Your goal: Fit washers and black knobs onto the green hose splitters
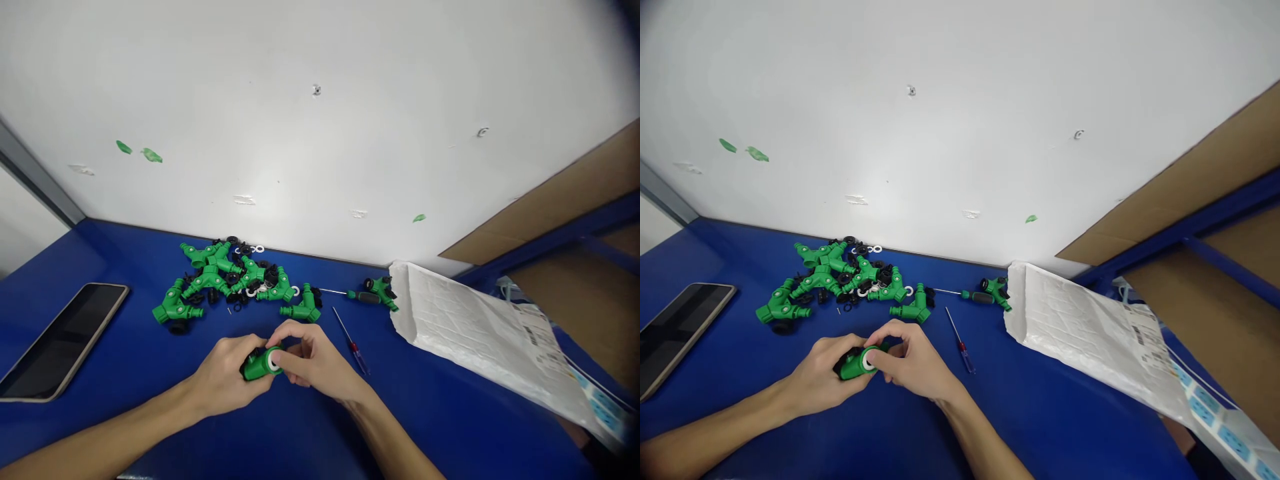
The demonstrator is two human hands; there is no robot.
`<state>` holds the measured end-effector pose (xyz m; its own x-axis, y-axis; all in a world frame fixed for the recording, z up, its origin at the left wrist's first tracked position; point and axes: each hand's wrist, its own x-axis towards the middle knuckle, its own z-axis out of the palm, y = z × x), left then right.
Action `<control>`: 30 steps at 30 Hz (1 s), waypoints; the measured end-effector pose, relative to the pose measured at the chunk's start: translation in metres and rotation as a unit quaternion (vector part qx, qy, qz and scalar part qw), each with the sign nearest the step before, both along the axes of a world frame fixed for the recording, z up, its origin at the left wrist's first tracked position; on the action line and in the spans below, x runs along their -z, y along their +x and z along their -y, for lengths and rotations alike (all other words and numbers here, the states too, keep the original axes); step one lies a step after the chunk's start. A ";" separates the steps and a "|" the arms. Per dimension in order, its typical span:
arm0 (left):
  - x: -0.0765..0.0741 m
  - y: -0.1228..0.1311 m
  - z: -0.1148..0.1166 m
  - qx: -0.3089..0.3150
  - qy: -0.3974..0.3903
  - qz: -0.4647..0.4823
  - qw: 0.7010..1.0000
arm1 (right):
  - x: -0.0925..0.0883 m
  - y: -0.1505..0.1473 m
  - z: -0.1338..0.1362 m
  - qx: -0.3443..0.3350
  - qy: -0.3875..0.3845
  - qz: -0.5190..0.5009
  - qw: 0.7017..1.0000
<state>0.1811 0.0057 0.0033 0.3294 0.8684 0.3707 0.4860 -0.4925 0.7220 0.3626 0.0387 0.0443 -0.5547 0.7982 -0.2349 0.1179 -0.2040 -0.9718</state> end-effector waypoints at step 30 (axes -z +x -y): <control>0.009 -0.002 -0.002 -0.021 0.138 -0.026 0.990 | 0.011 -0.008 0.003 0.011 -0.061 -0.085 0.994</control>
<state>0.1789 0.0082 -0.0057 0.3206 0.7500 0.5786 0.5427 -0.6461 0.5367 0.3543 0.0354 0.0330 -0.5772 0.7822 -0.2346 -0.0520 -0.3219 -0.9454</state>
